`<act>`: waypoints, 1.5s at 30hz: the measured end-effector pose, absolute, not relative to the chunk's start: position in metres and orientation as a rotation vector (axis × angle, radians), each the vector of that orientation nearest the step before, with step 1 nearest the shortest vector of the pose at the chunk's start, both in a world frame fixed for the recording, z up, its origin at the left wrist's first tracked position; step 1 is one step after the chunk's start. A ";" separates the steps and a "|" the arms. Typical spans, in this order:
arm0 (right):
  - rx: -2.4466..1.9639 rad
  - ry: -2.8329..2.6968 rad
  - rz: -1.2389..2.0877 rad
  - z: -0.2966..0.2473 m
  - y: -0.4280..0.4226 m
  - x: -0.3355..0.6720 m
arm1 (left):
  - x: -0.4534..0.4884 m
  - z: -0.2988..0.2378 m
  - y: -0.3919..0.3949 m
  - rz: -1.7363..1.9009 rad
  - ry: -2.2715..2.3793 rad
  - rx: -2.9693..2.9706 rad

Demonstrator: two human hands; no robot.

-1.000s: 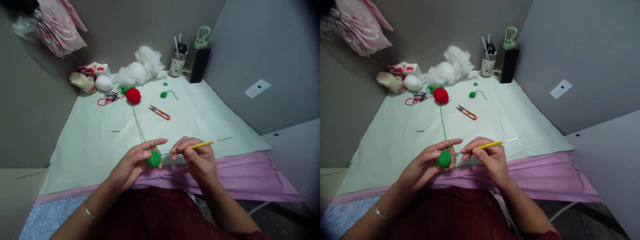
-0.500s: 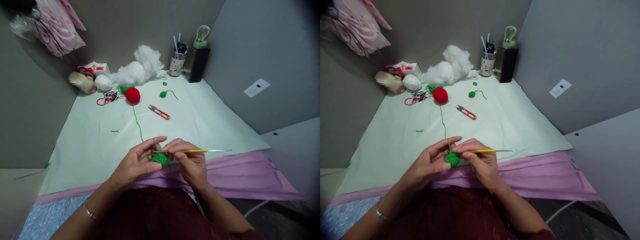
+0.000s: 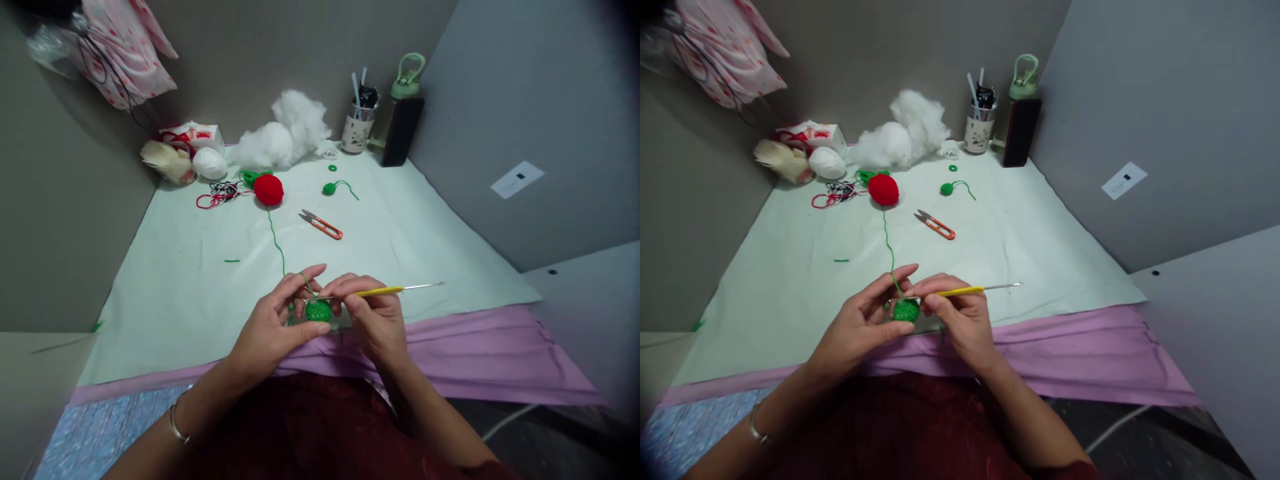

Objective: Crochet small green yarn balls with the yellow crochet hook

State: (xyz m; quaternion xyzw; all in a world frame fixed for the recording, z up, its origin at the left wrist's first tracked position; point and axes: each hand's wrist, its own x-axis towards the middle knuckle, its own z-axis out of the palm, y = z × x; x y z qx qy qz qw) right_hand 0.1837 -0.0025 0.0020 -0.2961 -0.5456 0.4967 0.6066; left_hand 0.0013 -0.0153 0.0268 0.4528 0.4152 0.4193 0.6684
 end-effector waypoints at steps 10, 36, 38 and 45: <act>-0.683 -1.435 1.008 0.012 -0.006 0.184 | 0.000 0.032 -0.014 0.990 1.039 1.251; -0.605 -1.294 1.174 0.007 0.002 0.187 | -0.008 0.033 -0.019 0.986 0.981 1.139; -0.585 -1.287 1.211 0.007 0.002 0.187 | -0.008 0.034 -0.019 0.978 0.994 1.166; -0.611 -1.391 1.129 0.008 -0.001 0.183 | -0.009 0.031 -0.017 0.920 1.026 1.219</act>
